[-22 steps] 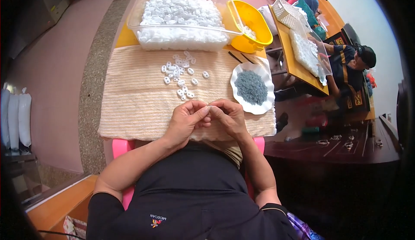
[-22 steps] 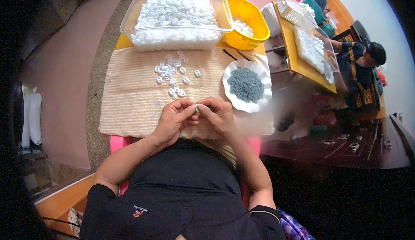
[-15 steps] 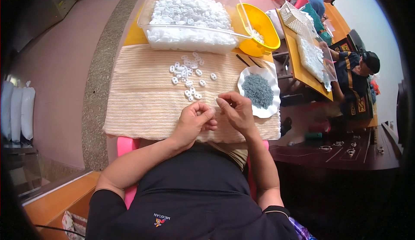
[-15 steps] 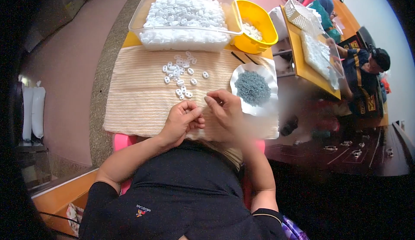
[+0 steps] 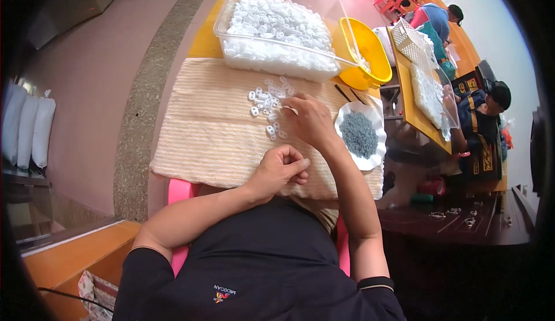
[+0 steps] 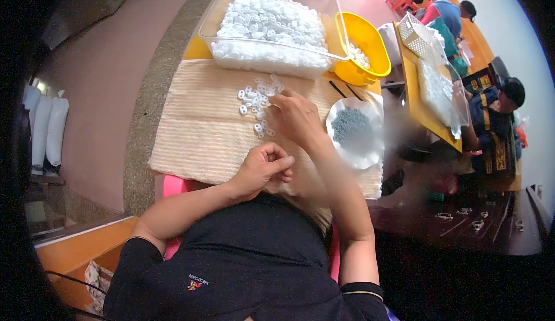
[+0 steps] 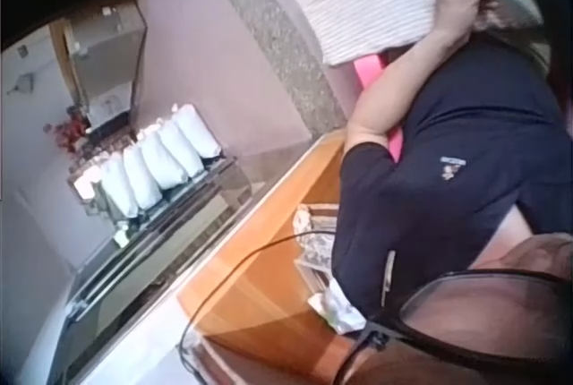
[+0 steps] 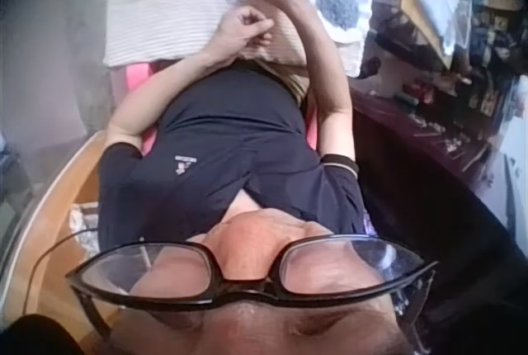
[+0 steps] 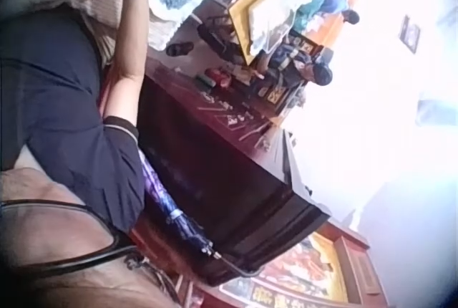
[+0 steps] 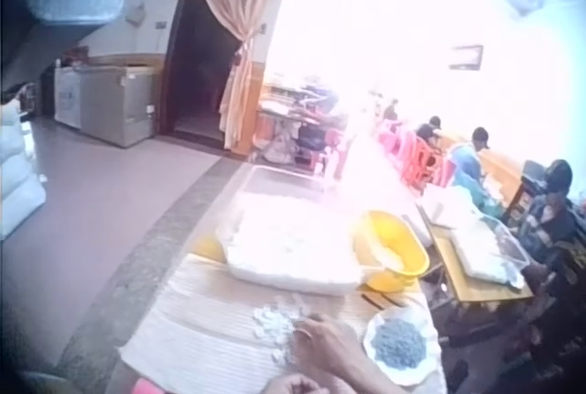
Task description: The person is manually assembling small white plastic components at a production workstation.
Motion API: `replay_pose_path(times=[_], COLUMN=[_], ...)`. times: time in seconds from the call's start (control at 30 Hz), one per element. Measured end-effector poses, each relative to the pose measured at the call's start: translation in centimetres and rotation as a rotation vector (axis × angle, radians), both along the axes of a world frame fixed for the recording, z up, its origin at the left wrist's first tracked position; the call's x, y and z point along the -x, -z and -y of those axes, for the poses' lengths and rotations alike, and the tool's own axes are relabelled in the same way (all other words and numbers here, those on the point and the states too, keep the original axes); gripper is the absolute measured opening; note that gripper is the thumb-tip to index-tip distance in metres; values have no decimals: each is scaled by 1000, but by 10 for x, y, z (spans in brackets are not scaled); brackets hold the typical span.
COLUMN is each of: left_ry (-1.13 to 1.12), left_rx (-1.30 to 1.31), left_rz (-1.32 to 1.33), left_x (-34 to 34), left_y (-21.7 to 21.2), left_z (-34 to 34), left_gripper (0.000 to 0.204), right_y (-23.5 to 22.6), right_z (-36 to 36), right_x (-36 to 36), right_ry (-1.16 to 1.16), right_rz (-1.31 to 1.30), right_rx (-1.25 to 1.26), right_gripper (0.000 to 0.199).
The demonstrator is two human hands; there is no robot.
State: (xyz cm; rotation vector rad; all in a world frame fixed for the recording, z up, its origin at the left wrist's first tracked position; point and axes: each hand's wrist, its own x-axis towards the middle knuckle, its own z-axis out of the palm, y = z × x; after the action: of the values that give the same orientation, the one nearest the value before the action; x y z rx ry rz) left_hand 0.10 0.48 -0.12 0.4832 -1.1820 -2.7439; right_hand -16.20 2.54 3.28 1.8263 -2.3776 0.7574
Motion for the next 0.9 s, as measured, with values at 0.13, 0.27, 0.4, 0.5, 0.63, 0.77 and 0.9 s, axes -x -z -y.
replay_pose_path(times=[0.13,0.27,0.4,0.5,0.63,0.77,0.9], left_ry=[9,16,13,19,4,-17,-18], left_rx=[12,22,34,17,11,25,18], left_rz=[-5,-7,10,7,1,4,-1], left_x=[-2,-2,-1,0,-2,-1,-1], left_y=[1,0,1,2,-1,-2,-1], left_z=[1,1,0,0,0,-1,-1], left_gripper=[14,13,12,11,11,13,12], right_y=[-3,-1,6,10,8,4,-1], right_z=[18,25,27,27,29,29,26], right_x=[-2,-4,0,3,-2,0,-1], right_ry=[-7,0,-34,-110,-110,-113,-93], right_rz=[9,-52,-130,-155,-163,-123,-38], right_rx=[-214,-177,-171,-187,-159,-209,-228], right_gripper=[17,15,11,11,13,13,14])
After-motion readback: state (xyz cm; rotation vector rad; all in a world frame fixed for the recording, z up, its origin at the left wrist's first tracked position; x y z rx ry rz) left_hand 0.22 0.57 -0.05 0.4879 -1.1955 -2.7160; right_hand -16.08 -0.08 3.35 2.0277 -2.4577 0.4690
